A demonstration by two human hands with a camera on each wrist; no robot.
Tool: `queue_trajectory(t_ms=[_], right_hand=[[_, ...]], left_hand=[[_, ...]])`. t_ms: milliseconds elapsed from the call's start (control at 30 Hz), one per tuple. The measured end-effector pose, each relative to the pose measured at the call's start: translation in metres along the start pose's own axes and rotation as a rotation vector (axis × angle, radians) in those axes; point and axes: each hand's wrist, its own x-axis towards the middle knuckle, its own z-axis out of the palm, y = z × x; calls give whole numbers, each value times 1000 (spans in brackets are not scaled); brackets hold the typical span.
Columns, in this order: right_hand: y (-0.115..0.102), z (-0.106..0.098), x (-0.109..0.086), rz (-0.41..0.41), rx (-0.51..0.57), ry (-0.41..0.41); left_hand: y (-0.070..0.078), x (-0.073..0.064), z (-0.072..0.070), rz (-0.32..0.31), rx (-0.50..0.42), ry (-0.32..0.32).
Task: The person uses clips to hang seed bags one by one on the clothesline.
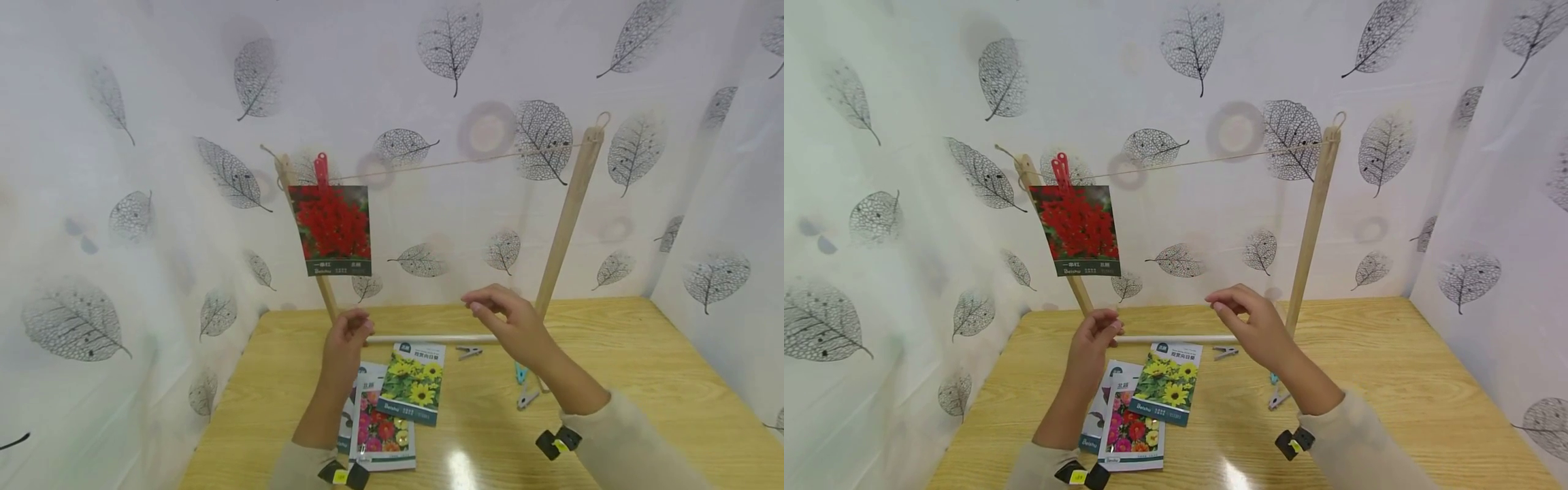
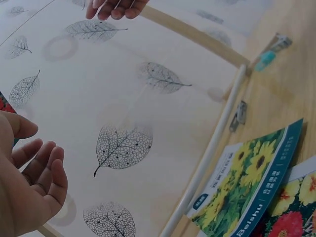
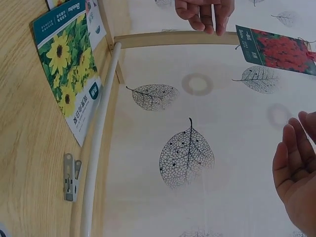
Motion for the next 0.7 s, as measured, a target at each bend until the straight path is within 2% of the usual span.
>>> queue_trajectory(t_ms=[400, 700], right_hand=[[14, 3, -19, 25, -13, -28], [30, 0, -35, 87, -40, -66]], left_hand=[[-13, -7, 5, -34, 63, -29], [-26, -10, 6, -83, 124, -82]])
